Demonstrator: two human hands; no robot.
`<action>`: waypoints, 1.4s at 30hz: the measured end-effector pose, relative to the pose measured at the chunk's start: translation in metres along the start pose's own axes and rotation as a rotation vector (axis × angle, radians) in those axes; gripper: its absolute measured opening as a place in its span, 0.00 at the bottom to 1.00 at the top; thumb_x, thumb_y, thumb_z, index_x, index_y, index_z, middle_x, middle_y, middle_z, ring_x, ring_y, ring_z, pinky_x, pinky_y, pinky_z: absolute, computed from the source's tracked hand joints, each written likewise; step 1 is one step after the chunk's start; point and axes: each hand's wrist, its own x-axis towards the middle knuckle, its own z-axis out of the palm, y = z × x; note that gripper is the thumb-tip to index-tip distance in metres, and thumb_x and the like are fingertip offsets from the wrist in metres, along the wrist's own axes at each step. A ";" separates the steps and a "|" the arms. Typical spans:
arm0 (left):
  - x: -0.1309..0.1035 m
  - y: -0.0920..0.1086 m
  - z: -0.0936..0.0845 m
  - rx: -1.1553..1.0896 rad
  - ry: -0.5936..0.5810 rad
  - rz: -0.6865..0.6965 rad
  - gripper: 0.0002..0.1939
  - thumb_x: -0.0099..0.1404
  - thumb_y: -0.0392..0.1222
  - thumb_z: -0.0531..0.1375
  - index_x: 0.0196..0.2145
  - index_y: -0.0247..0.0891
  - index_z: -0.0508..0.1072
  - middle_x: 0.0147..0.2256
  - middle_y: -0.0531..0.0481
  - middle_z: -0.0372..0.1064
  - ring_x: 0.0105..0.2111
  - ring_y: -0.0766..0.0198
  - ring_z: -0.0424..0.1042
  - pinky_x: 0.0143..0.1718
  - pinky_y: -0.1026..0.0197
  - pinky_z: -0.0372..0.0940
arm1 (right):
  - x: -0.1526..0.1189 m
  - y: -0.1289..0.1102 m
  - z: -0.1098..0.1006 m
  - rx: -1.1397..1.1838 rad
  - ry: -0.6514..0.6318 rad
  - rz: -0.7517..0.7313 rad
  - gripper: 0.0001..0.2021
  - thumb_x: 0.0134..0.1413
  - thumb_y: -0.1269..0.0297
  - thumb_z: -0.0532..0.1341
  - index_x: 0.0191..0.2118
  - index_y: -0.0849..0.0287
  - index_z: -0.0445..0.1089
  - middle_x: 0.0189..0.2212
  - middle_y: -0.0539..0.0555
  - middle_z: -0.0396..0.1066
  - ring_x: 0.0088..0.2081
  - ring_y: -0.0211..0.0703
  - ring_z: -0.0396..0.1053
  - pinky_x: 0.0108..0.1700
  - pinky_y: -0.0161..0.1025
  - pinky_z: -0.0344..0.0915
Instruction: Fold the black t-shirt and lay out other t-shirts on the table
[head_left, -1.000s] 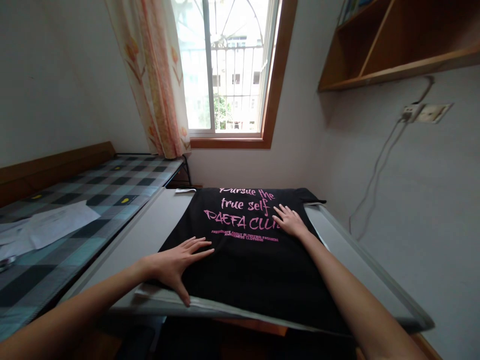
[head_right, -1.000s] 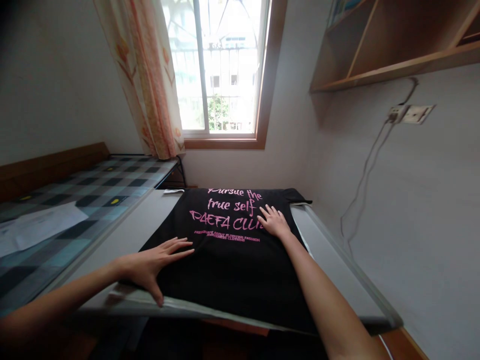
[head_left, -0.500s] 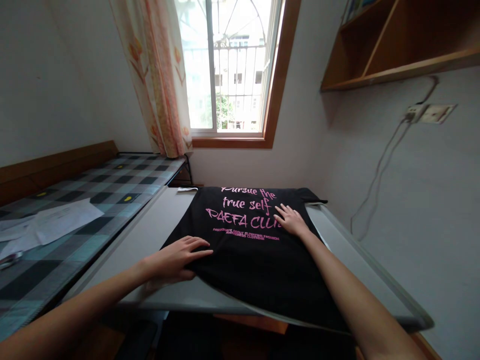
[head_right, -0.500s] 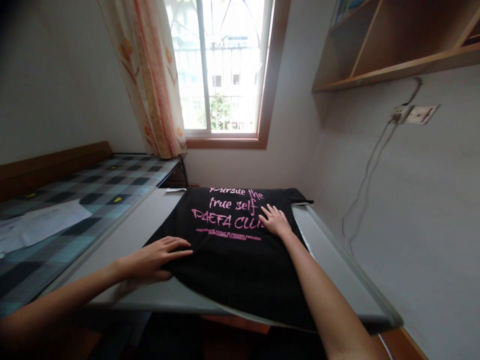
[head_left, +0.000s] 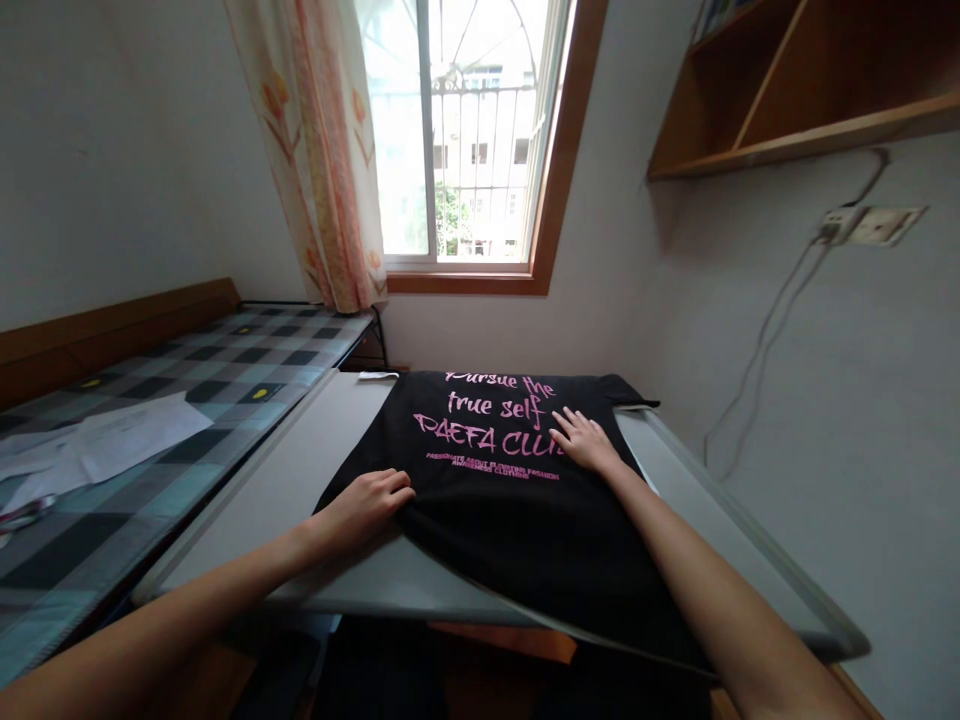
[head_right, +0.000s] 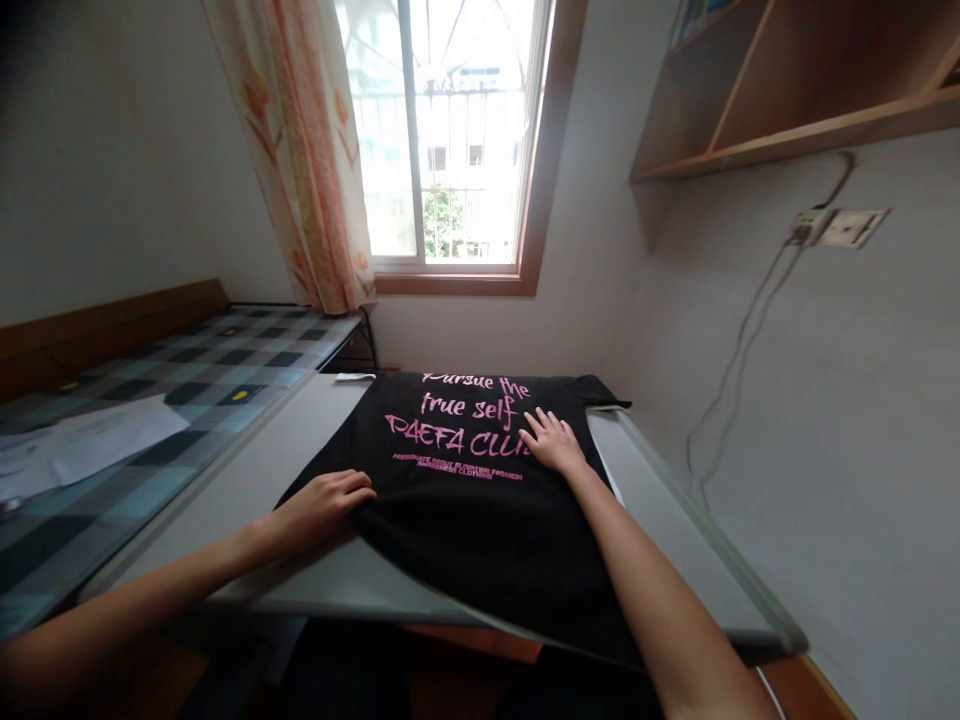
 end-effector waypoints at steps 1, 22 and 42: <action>0.000 -0.003 0.001 -0.024 0.004 -0.016 0.10 0.66 0.29 0.54 0.43 0.37 0.70 0.42 0.46 0.68 0.39 0.60 0.70 0.42 0.58 0.66 | -0.002 -0.002 -0.001 -0.001 0.000 0.007 0.31 0.64 0.48 0.42 0.69 0.54 0.49 0.69 0.56 0.43 0.69 0.52 0.42 0.66 0.50 0.43; -0.056 -0.106 -0.008 -0.116 0.020 -0.298 0.13 0.58 0.29 0.51 0.34 0.39 0.73 0.36 0.48 0.73 0.38 0.59 0.71 0.50 0.54 0.59 | -0.062 -0.127 -0.005 0.151 0.033 -0.071 0.35 0.63 0.44 0.42 0.68 0.60 0.50 0.69 0.57 0.44 0.69 0.56 0.36 0.67 0.57 0.32; 0.018 -0.056 -0.018 -0.382 0.044 -0.431 0.31 0.65 0.63 0.53 0.56 0.38 0.71 0.61 0.40 0.60 0.62 0.47 0.58 0.63 0.45 0.52 | -0.048 -0.150 -0.015 0.185 0.127 -0.170 0.36 0.59 0.35 0.42 0.61 0.53 0.64 0.63 0.58 0.59 0.64 0.56 0.52 0.65 0.59 0.37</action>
